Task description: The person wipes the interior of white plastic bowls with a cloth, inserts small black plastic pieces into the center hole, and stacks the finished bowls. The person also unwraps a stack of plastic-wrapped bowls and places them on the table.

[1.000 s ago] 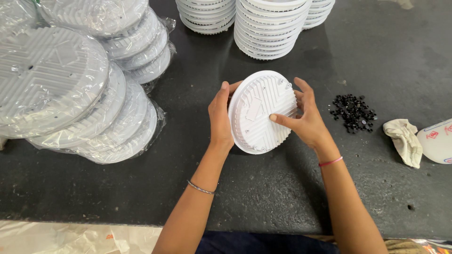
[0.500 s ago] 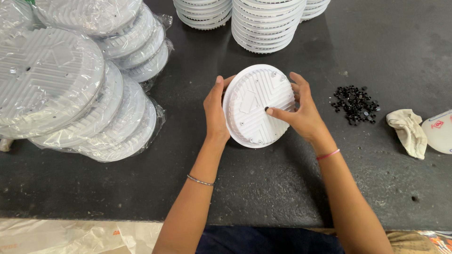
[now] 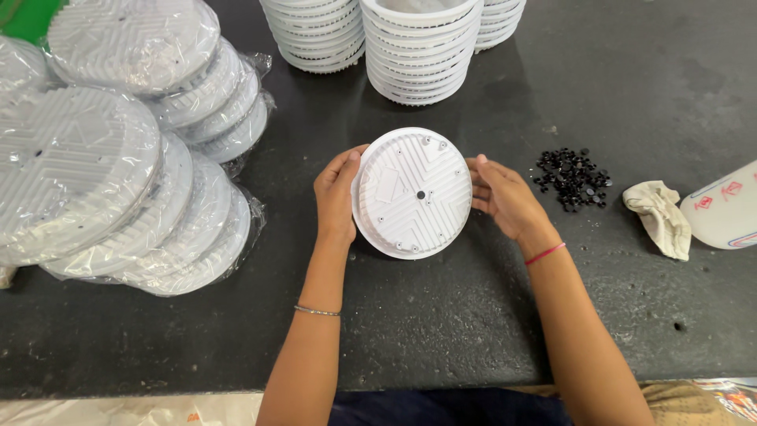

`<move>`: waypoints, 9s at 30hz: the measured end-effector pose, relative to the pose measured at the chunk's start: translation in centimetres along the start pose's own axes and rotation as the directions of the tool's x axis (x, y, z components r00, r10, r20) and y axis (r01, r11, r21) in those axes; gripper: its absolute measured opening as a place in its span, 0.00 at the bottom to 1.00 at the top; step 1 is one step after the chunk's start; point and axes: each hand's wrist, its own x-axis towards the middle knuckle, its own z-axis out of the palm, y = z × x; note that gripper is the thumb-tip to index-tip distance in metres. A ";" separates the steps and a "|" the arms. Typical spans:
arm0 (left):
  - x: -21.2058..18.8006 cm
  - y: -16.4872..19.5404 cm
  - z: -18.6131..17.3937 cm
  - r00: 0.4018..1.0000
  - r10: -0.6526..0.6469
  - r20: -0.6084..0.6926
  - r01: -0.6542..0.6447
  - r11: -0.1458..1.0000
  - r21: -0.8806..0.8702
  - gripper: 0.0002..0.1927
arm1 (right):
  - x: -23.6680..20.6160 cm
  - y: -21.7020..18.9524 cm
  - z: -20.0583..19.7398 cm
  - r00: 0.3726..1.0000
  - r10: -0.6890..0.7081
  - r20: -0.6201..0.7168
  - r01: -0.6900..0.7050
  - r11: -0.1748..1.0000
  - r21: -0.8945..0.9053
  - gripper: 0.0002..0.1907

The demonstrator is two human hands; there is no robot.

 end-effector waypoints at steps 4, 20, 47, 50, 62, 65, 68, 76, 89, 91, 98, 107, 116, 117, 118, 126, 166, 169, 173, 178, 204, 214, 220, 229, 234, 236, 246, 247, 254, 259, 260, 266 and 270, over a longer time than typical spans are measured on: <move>-0.1 0.3 0.2 1.000 -0.003 0.002 0.003 0.999 0.035 0.16 | 0.4 0.3 0.2 0.994 0.110 -0.004 -0.110 0.993 0.044 0.27; -0.7 1.1 1.0 1.000 0.024 0.006 -0.024 0.997 0.072 0.16 | 0.0 0.9 1.3 0.994 0.107 0.005 -0.104 0.962 0.252 0.20; -2.0 1.8 3.2 0.963 0.161 0.215 -0.088 0.946 -0.313 0.38 | -2.9 -2.6 4.4 0.815 -0.507 -0.282 0.575 0.768 0.283 0.40; -1.9 1.6 2.9 0.965 0.171 0.200 -0.093 0.934 -0.346 0.39 | -3.0 -2.5 4.6 0.850 -0.464 -0.249 0.524 0.793 0.311 0.40; -1.1 -0.6 2.3 0.989 -0.087 0.122 0.124 0.932 -0.340 0.44 | -3.3 -2.9 4.8 0.848 -0.485 -0.217 0.530 0.786 0.317 0.35; -1.3 -0.7 2.5 0.966 -0.218 0.138 0.252 0.911 -0.326 0.44 | -3.2 -2.8 4.4 0.850 -0.480 -0.217 0.526 0.790 0.314 0.35; -1.4 -0.7 2.5 0.957 -0.232 0.173 0.279 0.902 -0.331 0.45 | -2.7 -2.3 3.8 0.857 -0.474 -0.205 0.516 0.785 0.342 0.34; -1.2 -1.1 2.0 0.957 -0.253 0.144 0.287 0.902 -0.323 0.45 | -2.0 -1.0 3.1 0.873 -0.435 -0.218 0.487 0.797 0.359 0.33; -1.2 -1.2 2.1 0.966 -0.221 0.135 0.253 0.917 -0.307 0.44 | -1.8 -0.8 3.4 0.885 -0.405 -0.231 0.463 0.823 0.330 0.33; -1.2 -1.1 2.1 0.966 -0.224 0.125 0.252 0.922 -0.295 0.44 | -1.8 -0.8 3.5 0.885 -0.404 -0.233 0.462 0.825 0.326 0.33; -1.4 -1.0 2.3 0.969 -0.217 0.117 0.242 0.928 -0.282 0.44 | -2.0 -1.1 3.7 0.884 -0.408 -0.228 0.465 0.819 0.336 0.32; -1.5 -0.6 2.6 0.966 -0.244 0.088 0.258 0.935 -0.242 0.44 | -2.3 -1.4 3.9 0.889 -0.387 -0.246 0.452 0.829 0.328 0.34; -1.4 -0.8 2.4 0.964 -0.227 0.140 0.260 0.915 -0.308 0.44 | -1.8 -1.0 3.4 0.890 -0.389 -0.237 0.452 0.819 0.354 0.34; -1.4 -0.8 2.4 0.964 -0.222 0.146 0.258 0.914 -0.313 0.44 | -1.7 -0.9 3.3 0.891 -0.389 -0.235 0.452 0.816 0.360 0.34; -1.4 -0.7 2.4 0.965 -0.216 0.151 0.255 0.913 -0.318 0.44 | -1.7 -0.8 3.3 0.891 -0.390 -0.234 0.452 0.817 0.359 0.34; -1.6 -0.5 2.4 0.969 -0.193 0.152 0.233 0.919 -0.317 0.44 | -1.6 -0.7 3.2 0.884 -0.406 -0.231 0.465 0.814 0.348 0.35; 0.4 0.7 -1.7 0.993 0.032 -0.114 -0.081 0.887 -0.454 0.32 | -1.1 1.1 5.8 0.994 -0.001 0.110 0.009 0.997 -0.073 0.20; 0.1 2.3 -1.0 0.993 0.100 -0.069 -0.120 0.902 -0.415 0.36 | -1.0 -0.1 7.6 0.996 -0.057 0.073 0.059 0.998 -0.022 0.19; -0.1 4.5 -1.2 0.996 0.028 -0.081 -0.065 0.856 -0.513 0.42 | -0.1 -3.1 8.4 0.989 -0.149 0.016 0.148 0.988 0.047 0.17; 0.0 4.8 -3.3 0.997 -0.040 -0.071 -0.012 0.792 -0.611 0.38 | 6.8 -9.6 7.6 0.947 -0.320 0.029 0.309 0.930 0.198 0.08; 0.6 4.8 -5.2 0.997 -0.040 -0.060 -0.023 0.621 -0.784 0.30 | 19.3 -15.9 9.8 0.903 -0.387 -0.187 0.372 0.922 -0.110 0.24; 0.6 4.6 -6.0 0.994 -0.049 -0.094 -0.045 0.612 -0.789 0.30 | 16.3 -13.8 12.2 0.348 -0.917 0.193 0.426 -0.029 -0.904 0.25; 1.4 3.3 -7.5 0.979 -0.063 -0.195 -0.116 0.615 -0.780 0.29 | 9.5 -9.7 28.8 0.929 -0.183 0.322 0.310 0.859 -0.407 0.15; 2.1 4.3 -9.2 0.937 -0.130 -0.325 -0.183 0.608 -0.772 0.32 | 4.3 -7.3 39.9 0.848 0.063 0.526 -0.007 0.994 -0.108 0.14; 1.5 5.1 -8.4 0.940 -0.148 -0.306 -0.155 0.615 -0.773 0.31 | 5.1 -6.9 40.2 0.870 0.083 0.486 -0.025 0.992 -0.126 0.10; 1.4 5.2 -8.2 0.950 -0.114 -0.291 -0.166 0.606 -0.778 0.29 | 4.9 -6.7 40.4 0.890 0.075 0.450 -0.020 0.992 -0.126 0.10; 1.4 4.6 -7.8 0.964 -0.099 -0.249 -0.140 0.606 -0.783 0.29 | 3.4 -6.9 41.7 0.909 -0.114 0.400 0.136 0.990 -0.027 0.13; 1.5 4.4 -7.8 0.969 -0.083 -0.232 -0.137 0.600 -0.788 0.29 | 3.6 -6.9 41.3 0.907 -0.116 0.404 0.118 0.993 0.020 0.12; 2.2 3.3 -7.8 0.959 -0.068 -0.275 -0.165 0.654 -0.738 0.33 | 5.1 -5.1 31.3 0.938 -0.179 0.295 0.080 0.945 0.317 0.09; 1.5 3.3 -8.1 1.000 -0.005 -0.003 0.000 0.526 -0.851 0.30 | 4.6 -3.0 17.8 0.995 -0.100 -0.028 0.104 0.962 0.254 0.10; 1.8 3.5 -8.1 0.997 -0.046 -0.060 -0.018 0.627 -0.779 0.31 | 4.3 -2.4 15.2 0.993 -0.110 -0.034 0.115 0.953 0.281 0.10; 1.5 4.3 -5.7 0.993 -0.110 -0.044 0.103 0.987 -0.123 0.32 | 2.1 1.0 4.2 0.964 -0.125 -0.237 0.189 0.944 0.271 0.17; 0.2 3.1 -2.3 0.994 -0.097 0.054 0.084 0.974 0.212 0.27 | 1.3 2.1 1.0 0.917 -0.261 -0.300 0.328 0.923 0.199 0.20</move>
